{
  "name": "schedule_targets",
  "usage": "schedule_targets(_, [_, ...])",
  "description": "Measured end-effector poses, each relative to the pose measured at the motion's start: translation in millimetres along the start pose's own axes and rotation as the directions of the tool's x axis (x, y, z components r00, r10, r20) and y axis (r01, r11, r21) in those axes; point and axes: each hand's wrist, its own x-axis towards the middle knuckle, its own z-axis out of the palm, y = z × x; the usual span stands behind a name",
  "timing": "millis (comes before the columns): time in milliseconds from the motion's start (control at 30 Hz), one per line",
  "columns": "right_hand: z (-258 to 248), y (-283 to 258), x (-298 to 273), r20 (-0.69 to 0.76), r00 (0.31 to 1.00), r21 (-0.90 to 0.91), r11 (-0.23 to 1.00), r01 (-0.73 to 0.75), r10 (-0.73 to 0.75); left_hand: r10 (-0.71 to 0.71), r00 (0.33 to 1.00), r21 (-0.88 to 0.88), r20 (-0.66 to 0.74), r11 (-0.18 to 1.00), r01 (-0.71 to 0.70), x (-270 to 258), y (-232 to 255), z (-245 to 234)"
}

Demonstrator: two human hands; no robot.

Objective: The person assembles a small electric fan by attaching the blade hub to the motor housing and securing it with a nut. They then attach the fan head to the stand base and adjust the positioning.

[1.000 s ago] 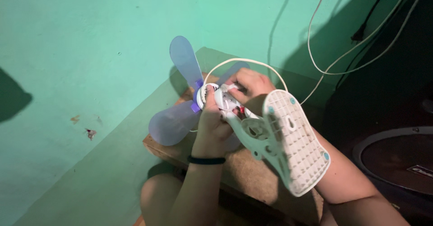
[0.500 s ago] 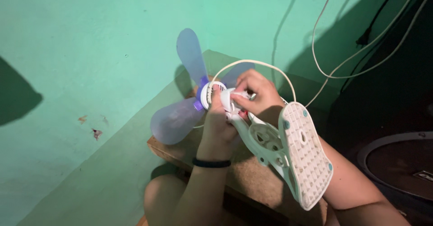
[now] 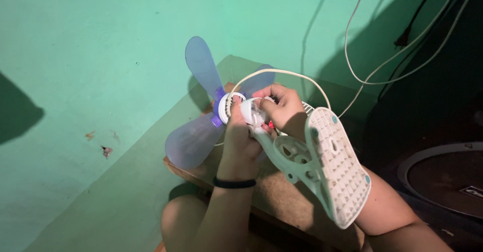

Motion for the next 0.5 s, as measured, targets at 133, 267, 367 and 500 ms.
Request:
schedule_targets(133, [-4.9,5.8,8.6,0.084,0.933,-0.189,0.913,0.361,-0.351,-0.008,1.000,0.052,-0.025,0.999,0.010,-5.1,-0.5,2.5])
schedule_targets(267, [-10.6,1.8,9.2,0.158,0.903,-0.303,0.851,0.429,-0.399,-0.009,1.000,0.015,0.018,1.000,0.009,-7.5,1.2,10.1])
schedule_targets(367, [-16.7,-7.0,3.2,0.283,0.710,-0.462,0.557,0.690,-0.645,-0.038,0.995,-0.020,-0.089,0.999,0.036,-9.7,6.2,13.7])
schedule_targets(500, [-23.9,-16.4,-0.8,0.446,0.532,-0.597,0.203,0.776,-0.720,0.006,0.999,0.029,-0.045,1.000,-0.005,-10.2,5.0,11.7])
